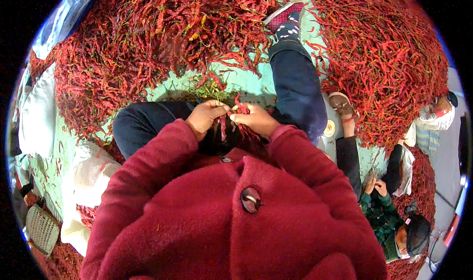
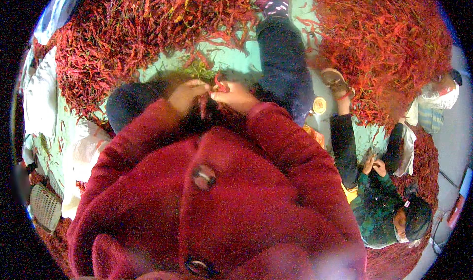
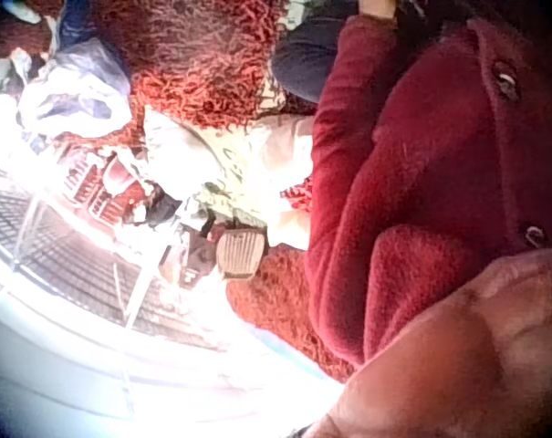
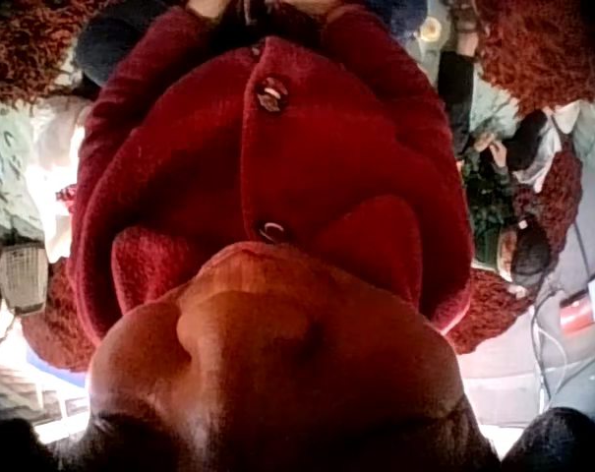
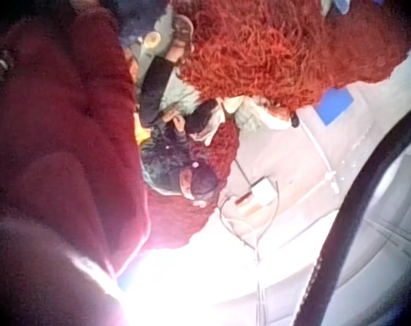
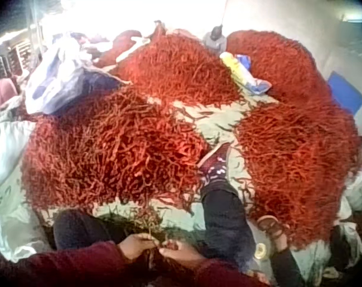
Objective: The person sits cross-legged on the floor and removes stems from dried red chili peppers by hand. The de-stemmed peppers are placed into a white sack, while the stems are discarded onto the floor.
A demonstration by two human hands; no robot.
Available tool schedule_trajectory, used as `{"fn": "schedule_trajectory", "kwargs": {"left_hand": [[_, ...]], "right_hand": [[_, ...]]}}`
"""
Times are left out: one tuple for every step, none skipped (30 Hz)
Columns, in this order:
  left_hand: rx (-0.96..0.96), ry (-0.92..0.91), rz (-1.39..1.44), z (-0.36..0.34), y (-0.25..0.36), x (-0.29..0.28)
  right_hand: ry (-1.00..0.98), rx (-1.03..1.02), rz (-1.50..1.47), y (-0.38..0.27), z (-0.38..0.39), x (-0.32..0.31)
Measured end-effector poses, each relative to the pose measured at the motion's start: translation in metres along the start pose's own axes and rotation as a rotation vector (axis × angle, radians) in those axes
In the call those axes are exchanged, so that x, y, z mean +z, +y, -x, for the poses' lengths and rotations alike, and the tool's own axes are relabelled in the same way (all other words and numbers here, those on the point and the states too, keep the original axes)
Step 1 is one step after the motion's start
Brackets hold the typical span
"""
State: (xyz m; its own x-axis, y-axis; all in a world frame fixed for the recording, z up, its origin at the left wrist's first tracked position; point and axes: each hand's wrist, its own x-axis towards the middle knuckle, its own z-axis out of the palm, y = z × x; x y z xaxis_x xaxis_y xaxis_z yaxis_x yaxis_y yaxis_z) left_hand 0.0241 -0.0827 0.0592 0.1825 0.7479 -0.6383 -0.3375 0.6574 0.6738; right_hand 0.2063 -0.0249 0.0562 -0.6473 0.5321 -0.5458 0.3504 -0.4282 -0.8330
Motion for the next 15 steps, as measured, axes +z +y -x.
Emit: {"fn": "schedule_trajectory", "kwargs": {"left_hand": [[-0.060,-0.058,0.134,-0.005,-0.003,-0.004],[-0.046,-0.159,0.327,-0.003,0.001,0.002],[-0.033,-0.130,0.396,0.000,0.007,0.007],[0.010,-0.236,0.434,-0.002,0.018,0.004],[0.054,-0.343,0.470,-0.005,0.027,0.001],[0.043,-0.287,0.427,-0.005,0.033,-0.002],[0.067,-0.136,0.262,-0.011,0.030,-0.008],[0.056,-0.066,0.132,-0.018,0.023,-0.018],[0.042,0.001,0.001,-0.024,0.016,-0.029],[0.042,0.074,-0.089,-0.028,0.000,-0.035],[0.038,0.074,-0.291,-0.031,-0.001,-0.035],[0.041,0.035,-0.256,-0.035,-0.004,-0.031],[0.061,0.003,-0.225,-0.038,-0.002,-0.026],[0.039,0.029,-0.278,-0.037,-0.003,-0.024],[0.069,0.037,-0.298,-0.037,-0.006,-0.023]], "right_hand": [[-0.018,-0.045,0.011,0.007,-0.006,-0.004],[-0.018,-0.059,-0.020,0.017,-0.011,-0.005],[-0.028,-0.012,0.006,0.026,-0.016,-0.011],[-0.046,0.034,0.031,0.027,-0.019,-0.015],[-0.062,0.080,0.056,0.029,-0.022,-0.019],[-0.046,0.065,-0.034,0.032,-0.026,-0.022],[-0.042,0.050,-0.120,0.030,-0.029,-0.022],[-0.032,0.043,-0.214,0.031,-0.029,-0.021],[-0.019,0.038,-0.309,0.032,-0.028,-0.020],[0.023,0.049,-0.368,0.021,-0.025,-0.016],[0.035,0.043,-0.405,0.025,-0.028,-0.016],[0.047,0.053,-0.403,0.029,-0.030,-0.016],[0.054,0.048,-0.393,0.028,-0.034,-0.019],[0.026,-0.003,-0.373,0.030,-0.036,-0.019],[0.049,-0.005,-0.378,0.032,-0.035,-0.017]]}}
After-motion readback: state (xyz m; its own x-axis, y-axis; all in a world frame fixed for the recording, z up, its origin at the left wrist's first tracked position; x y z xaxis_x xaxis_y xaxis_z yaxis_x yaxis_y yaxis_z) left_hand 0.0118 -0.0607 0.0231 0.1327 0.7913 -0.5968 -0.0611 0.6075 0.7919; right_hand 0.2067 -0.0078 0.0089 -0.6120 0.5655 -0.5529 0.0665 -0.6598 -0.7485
